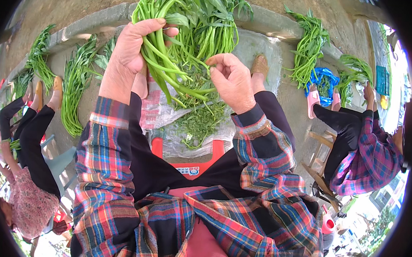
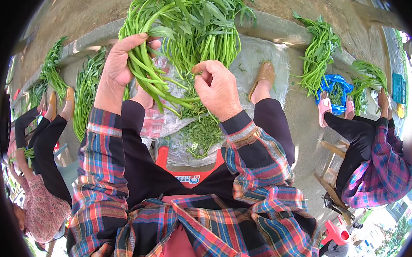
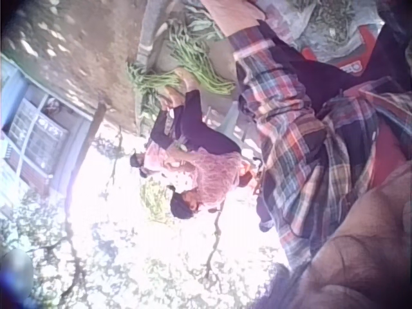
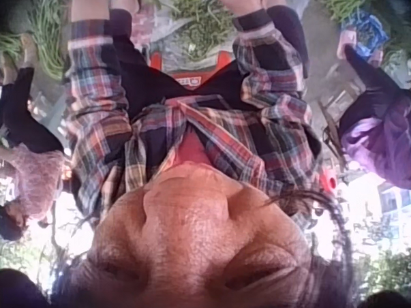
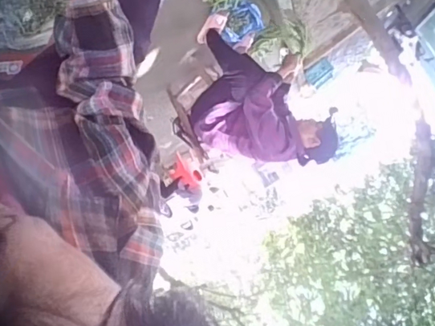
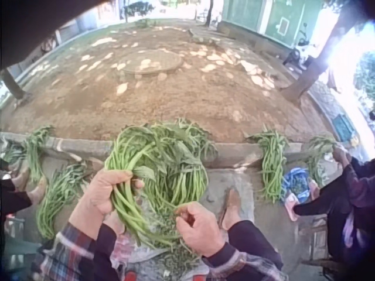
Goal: The person prepares green leafy vegetables by hand, picking through a bundle and placing individual stems on a plastic sheet on the ground while seated on a stool.
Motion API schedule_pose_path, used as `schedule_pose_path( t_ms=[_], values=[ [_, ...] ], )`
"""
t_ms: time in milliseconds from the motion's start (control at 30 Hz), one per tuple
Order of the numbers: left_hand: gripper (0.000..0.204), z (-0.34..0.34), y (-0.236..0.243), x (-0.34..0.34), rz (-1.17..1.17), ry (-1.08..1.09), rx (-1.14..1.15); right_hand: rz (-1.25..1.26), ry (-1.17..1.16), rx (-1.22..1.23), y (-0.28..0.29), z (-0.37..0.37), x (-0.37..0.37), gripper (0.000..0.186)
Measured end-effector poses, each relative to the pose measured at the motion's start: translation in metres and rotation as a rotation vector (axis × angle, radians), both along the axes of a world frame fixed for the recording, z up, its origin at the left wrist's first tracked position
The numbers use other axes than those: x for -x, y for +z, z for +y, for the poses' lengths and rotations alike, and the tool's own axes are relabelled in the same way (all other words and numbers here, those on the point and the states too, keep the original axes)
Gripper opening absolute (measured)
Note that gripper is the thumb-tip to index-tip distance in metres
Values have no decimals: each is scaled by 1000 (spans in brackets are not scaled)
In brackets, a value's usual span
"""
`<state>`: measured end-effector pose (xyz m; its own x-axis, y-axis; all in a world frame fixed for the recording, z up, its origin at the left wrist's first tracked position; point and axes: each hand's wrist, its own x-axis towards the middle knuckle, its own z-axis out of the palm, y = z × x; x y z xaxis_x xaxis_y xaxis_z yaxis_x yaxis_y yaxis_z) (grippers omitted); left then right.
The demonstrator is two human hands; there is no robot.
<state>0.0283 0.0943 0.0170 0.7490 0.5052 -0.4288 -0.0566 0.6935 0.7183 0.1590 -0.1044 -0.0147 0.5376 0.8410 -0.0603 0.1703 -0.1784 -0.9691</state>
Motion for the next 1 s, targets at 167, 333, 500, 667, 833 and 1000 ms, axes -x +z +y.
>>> schedule_pose_path(
  t_ms=[167, 333, 500, 667, 833, 1000],
  values=[
    [18, -20, -1, -13, 28, 10, -31, 173, 31, -52, 3, 1, 1, 12],
    [18, -40, -2, -24, 18, -34, -87, 228, 38, -38, -4, 3, 2, 18],
    [20, -57, -5, -32, 23, -52, -122, 194, 31, -58, -9, 3, 3, 19],
    [23, -60, -7, -33, -3, -87, -114, 161, -13, -64, -8, 4, 2, 11],
    [27, -55, -2, -32, 19, -96, -134, 152, -18, -43, 0, 4, 0, 8],
    [29, -47, -5, -27, 57, -190, -168, 105, -32, -76, 2, 4, 4, 8]
  ],
)
